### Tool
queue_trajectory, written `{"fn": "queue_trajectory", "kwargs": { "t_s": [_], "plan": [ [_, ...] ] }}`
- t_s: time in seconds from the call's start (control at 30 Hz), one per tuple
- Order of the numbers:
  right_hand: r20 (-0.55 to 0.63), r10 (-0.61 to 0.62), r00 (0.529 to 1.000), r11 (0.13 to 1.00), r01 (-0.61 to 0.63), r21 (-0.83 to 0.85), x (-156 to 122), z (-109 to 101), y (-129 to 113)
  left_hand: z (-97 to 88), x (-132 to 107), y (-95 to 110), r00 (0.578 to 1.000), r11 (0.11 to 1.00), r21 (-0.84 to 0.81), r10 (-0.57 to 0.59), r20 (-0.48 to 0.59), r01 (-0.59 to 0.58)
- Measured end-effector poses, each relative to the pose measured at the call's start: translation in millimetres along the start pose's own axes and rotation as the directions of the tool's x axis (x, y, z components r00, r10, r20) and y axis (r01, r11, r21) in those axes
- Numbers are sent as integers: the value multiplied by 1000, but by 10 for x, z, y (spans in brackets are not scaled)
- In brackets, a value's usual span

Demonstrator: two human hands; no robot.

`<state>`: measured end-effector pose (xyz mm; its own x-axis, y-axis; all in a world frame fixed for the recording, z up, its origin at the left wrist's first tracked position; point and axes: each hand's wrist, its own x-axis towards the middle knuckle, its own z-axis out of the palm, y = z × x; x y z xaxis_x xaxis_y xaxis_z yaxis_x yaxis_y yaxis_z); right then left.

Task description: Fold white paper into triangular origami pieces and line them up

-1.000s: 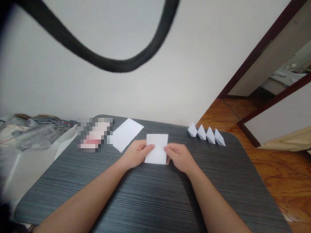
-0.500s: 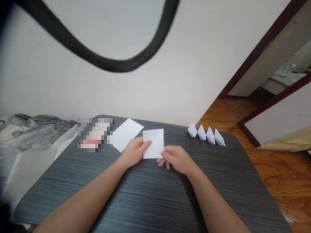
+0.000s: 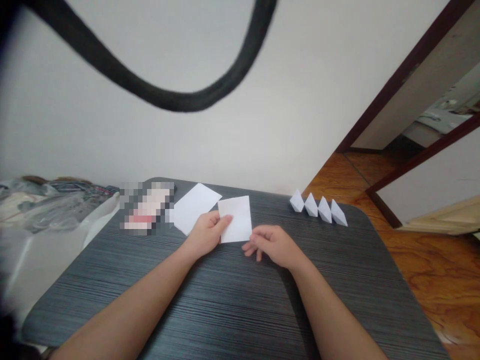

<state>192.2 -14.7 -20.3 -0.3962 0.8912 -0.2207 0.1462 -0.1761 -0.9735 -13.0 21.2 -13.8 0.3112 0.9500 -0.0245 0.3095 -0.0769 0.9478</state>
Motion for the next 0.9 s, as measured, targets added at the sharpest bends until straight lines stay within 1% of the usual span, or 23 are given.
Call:
{"fn": "queue_trajectory", "kwargs": {
  "t_s": [0.07,0.23,0.3,0.37,0.47,0.53,0.73,0.8,0.9],
  "plan": [
    [-15,-13,1000,999,12,-30,1,-15,-13,2,-12,21,999,1000,11,14,42,-15],
    [-124,-80,989,979,55,-196,0,-23,-24,0,-38,69,988,998,30,51,143,-56],
    [-130,-88,988,971,56,-231,-7,-21,-28,3,-41,76,986,998,17,50,160,-53],
    [-131,-90,987,968,56,-243,-15,-22,-30,11,-40,72,987,999,-14,46,153,-44],
    [-143,-97,985,968,60,-242,-18,-26,-14,28,-32,52,990,994,-104,46,130,-32],
    [-159,-110,981,969,70,-238,-11,-30,13,37,-28,35,989,989,-147,56,137,-36],
    [-195,-136,971,988,118,-103,35,-29,97,41,-23,-5,986,989,-135,84,143,-64],
    [-191,-144,971,988,130,-88,42,-21,103,46,-22,-9,985,984,-167,89,145,-64],
    [-188,-165,968,986,163,-29,42,-8,100,54,-20,-7,984,964,-260,101,149,-60]
  ]
}}
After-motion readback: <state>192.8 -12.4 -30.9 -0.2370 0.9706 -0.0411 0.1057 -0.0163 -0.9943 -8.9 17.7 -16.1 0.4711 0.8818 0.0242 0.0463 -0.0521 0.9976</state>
